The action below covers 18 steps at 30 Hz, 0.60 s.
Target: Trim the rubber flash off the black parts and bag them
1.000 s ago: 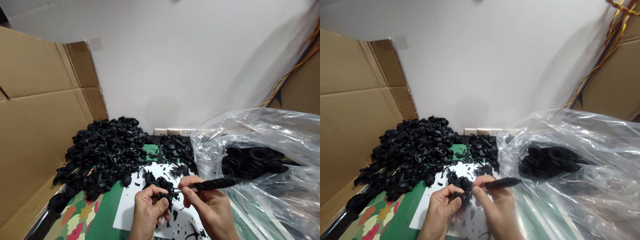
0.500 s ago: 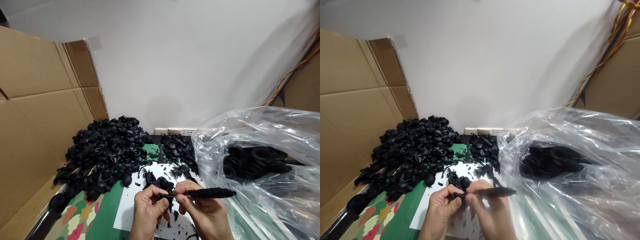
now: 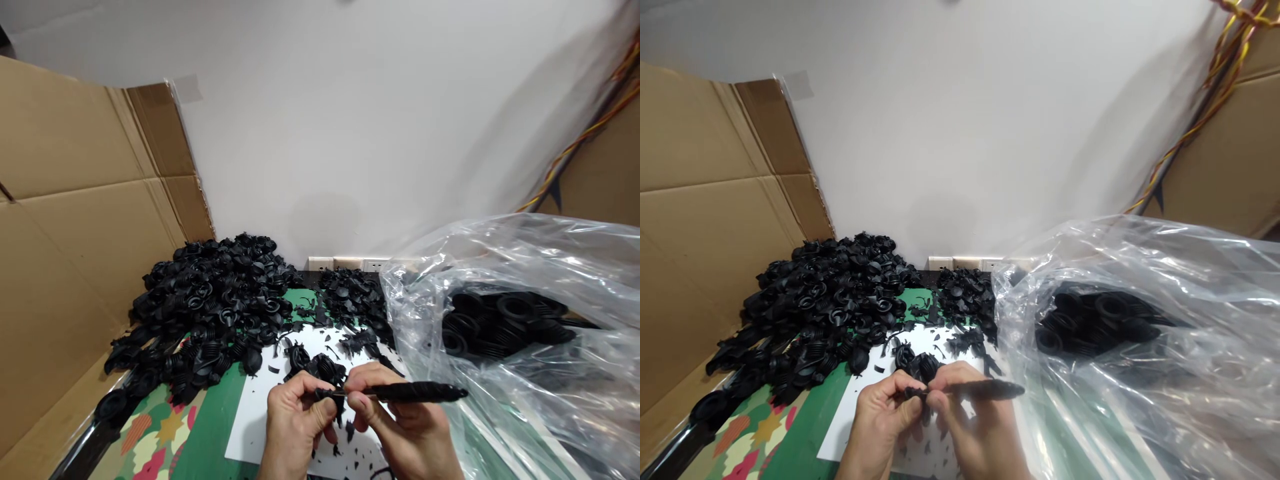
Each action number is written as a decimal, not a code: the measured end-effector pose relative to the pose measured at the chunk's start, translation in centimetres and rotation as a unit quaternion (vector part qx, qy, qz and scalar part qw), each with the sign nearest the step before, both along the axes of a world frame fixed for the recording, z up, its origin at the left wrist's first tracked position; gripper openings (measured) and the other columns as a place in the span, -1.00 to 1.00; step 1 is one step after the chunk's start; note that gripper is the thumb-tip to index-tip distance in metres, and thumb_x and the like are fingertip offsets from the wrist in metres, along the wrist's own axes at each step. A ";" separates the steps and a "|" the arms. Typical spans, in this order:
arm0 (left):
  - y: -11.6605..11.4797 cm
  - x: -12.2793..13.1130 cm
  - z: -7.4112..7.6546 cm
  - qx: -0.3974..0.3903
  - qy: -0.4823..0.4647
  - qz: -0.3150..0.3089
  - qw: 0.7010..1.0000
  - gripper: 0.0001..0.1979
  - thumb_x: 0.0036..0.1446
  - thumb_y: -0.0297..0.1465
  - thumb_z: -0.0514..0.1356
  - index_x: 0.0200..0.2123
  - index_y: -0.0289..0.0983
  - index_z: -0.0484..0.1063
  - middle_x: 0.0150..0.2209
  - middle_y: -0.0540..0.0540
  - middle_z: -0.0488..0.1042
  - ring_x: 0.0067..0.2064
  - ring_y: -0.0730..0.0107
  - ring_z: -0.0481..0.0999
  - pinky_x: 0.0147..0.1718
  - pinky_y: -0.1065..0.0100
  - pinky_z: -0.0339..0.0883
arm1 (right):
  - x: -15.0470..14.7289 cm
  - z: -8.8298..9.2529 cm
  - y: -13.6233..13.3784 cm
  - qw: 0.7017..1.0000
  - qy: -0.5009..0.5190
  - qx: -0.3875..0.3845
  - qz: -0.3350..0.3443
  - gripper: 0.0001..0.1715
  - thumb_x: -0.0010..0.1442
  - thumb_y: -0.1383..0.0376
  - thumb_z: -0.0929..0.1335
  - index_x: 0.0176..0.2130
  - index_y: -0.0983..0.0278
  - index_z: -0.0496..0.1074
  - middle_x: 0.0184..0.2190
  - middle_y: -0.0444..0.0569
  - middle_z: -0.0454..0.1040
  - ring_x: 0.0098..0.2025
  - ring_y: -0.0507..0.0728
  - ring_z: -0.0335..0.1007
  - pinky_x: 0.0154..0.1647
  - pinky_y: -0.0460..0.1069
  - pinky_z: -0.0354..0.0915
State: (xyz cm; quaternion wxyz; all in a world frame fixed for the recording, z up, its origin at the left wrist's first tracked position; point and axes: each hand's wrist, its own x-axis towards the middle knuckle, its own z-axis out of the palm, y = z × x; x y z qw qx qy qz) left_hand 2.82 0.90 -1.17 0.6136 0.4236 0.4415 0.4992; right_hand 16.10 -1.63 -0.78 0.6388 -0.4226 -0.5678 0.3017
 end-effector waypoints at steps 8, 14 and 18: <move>-0.6 0.6 0.4 0.042 0.018 -0.026 0.999 -0.82 -0.31 -0.37 0.43 -0.66 -0.32 0.51 -0.61 0.06 0.33 -0.69 0.58 0.27 -0.76 0.52 0.15 | 1.9 1.0 1.7 0.935 -0.274 0.217 -0.052 -0.69 0.24 0.34 0.19 -0.38 0.26 0.47 -0.55 0.03 0.45 -0.51 0.11 0.39 -0.54 -0.04 0.30; 0.0 0.3 -0.2 0.054 -0.004 -0.003 0.999 -0.70 -0.30 -0.19 0.42 -0.56 -0.31 0.55 -0.61 0.04 0.31 -0.67 0.56 0.27 -0.75 0.53 0.08 | 3.5 0.8 3.2 0.992 0.078 -0.084 -0.046 -0.75 0.06 0.12 0.40 -0.37 0.25 0.46 -0.65 -0.13 0.42 -0.64 0.06 0.26 -0.59 -0.03 0.21; 0.2 0.2 0.0 0.089 -0.028 0.008 0.996 -0.73 -0.31 -0.21 0.43 -0.55 -0.28 0.57 -0.49 -0.03 0.39 -0.60 0.53 0.31 -0.68 0.49 0.19 | 2.8 0.9 2.5 0.959 0.212 -0.182 0.041 -0.57 -0.07 -0.01 0.45 -0.39 0.30 0.45 -0.68 -0.14 0.39 -0.65 0.03 0.21 -0.59 -0.06 0.11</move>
